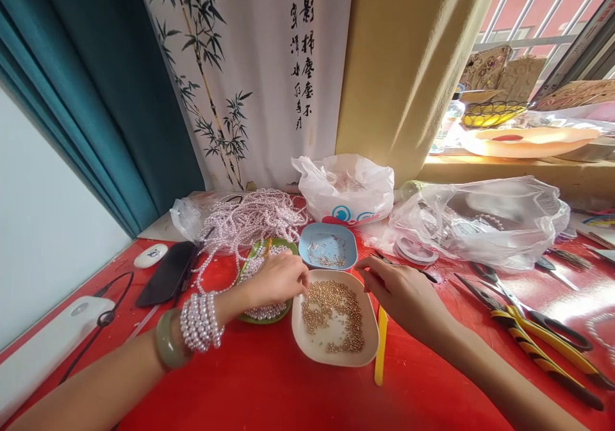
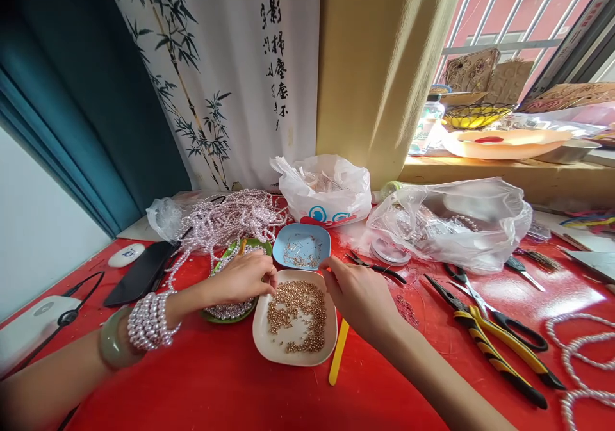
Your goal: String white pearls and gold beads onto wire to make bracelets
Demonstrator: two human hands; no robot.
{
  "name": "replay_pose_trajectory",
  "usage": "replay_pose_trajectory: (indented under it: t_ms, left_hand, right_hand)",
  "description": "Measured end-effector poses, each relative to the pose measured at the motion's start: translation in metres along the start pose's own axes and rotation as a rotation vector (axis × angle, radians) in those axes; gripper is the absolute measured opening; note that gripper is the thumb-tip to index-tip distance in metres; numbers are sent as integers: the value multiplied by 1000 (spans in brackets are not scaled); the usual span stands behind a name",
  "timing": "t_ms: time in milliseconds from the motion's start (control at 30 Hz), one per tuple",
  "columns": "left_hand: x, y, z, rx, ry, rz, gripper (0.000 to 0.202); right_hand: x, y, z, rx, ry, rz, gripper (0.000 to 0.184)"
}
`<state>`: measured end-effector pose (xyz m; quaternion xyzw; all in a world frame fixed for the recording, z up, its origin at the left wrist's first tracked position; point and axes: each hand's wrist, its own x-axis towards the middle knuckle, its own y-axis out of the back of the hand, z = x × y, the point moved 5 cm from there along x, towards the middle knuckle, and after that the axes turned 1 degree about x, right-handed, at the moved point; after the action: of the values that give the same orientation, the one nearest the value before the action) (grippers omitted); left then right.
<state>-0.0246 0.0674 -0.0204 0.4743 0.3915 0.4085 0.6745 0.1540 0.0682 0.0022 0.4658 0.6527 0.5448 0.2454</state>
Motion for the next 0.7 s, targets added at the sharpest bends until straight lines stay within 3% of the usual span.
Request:
replay_pose_trajectory:
  t_ms: [433, 700]
  left_hand:
    - [0, 0, 12, 242, -34, -29, 15]
    - [-2, 2, 13, 277, -79, -102, 15]
  right_hand:
    - [0, -2, -6, -37, -4, -52, 25]
    - [-3, 0, -10, 75, 56, -14, 24]
